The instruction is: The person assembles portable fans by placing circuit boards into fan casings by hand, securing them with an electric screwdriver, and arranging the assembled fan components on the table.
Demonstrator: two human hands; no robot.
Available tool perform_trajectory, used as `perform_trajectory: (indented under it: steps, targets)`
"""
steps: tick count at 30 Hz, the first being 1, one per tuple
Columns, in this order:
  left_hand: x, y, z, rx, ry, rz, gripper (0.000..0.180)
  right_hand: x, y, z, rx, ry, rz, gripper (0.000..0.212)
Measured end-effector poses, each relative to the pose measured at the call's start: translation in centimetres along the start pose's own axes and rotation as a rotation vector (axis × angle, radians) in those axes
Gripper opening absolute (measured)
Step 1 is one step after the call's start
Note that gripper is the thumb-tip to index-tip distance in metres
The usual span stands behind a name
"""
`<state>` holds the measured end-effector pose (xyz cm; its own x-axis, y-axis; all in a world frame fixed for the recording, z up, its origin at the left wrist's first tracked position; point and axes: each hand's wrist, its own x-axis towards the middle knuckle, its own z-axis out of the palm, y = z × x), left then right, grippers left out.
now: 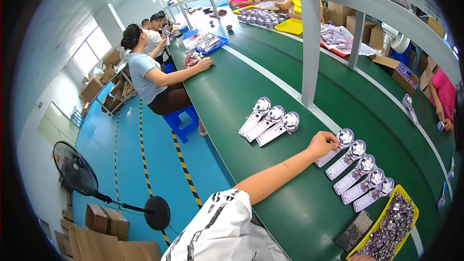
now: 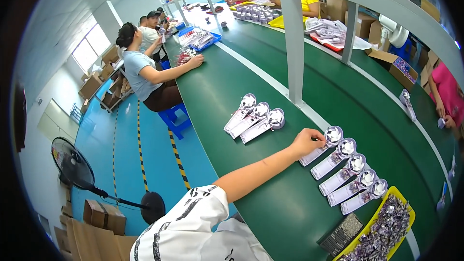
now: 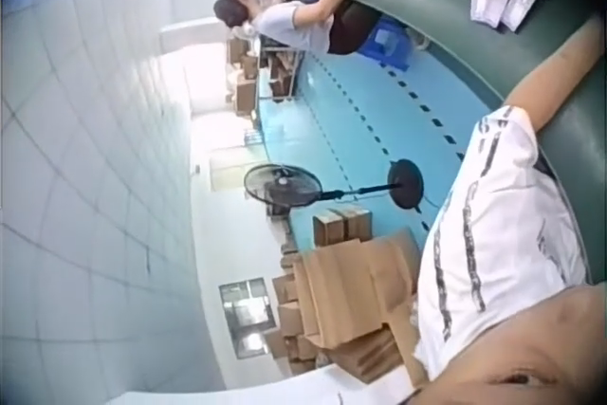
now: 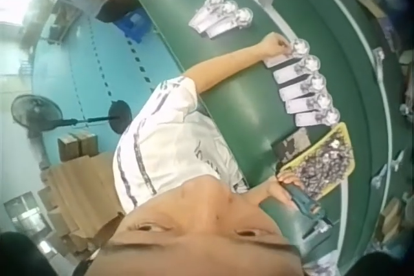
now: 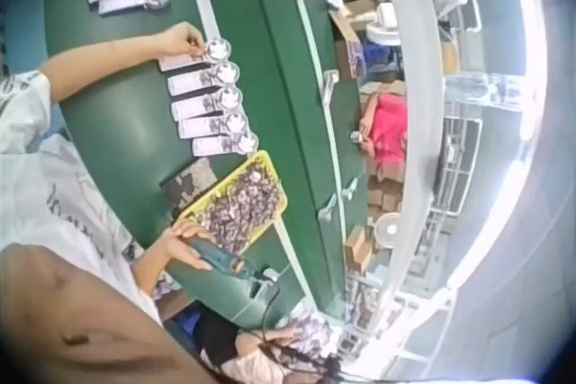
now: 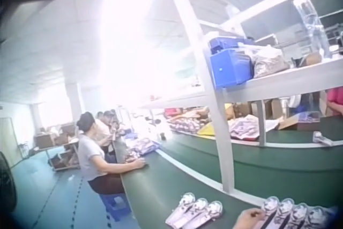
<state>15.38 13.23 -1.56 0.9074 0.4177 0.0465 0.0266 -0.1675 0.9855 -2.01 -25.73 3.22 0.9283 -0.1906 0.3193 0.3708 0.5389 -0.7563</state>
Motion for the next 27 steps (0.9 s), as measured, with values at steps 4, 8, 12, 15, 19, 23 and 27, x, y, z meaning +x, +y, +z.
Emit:
perform_trajectory:
  steps: [4,8,12,15,19,23,27]
  targets:
    - [0.7,-1.3,0.2,-0.061,0.007,0.01,0.006,0.2,0.7,0.4,0.156,-0.059,0.053,0.092]
    - [-0.1,0.5,-0.3,0.04,-0.001,0.018,0.008,0.3,0.9,1.4,0.109,0.005,0.075,0.096]
    - [-0.4,0.9,-0.3,0.052,-0.021,0.024,0.007,0.3,0.9,2.7,0.1,0.005,0.075,0.093]
    - [-0.6,1.1,-0.6,0.048,-0.034,0.012,0.008,0.0,1.4,2.9,0.061,0.021,0.121,0.091]
    - [-1.9,1.3,-2.0,0.164,-0.024,0.151,0.016,-0.2,2.0,3.3,0.126,-0.012,0.15,0.09]
    - [-7.6,5.8,-3.5,0.589,0.153,0.437,0.052,0.0,1.5,1.8,0.058,-0.021,0.174,0.09]
    - [-10.2,6.5,-10.4,1.043,0.4,0.263,0.066,0.0,2.6,0.1,0.139,-0.059,0.188,0.09]
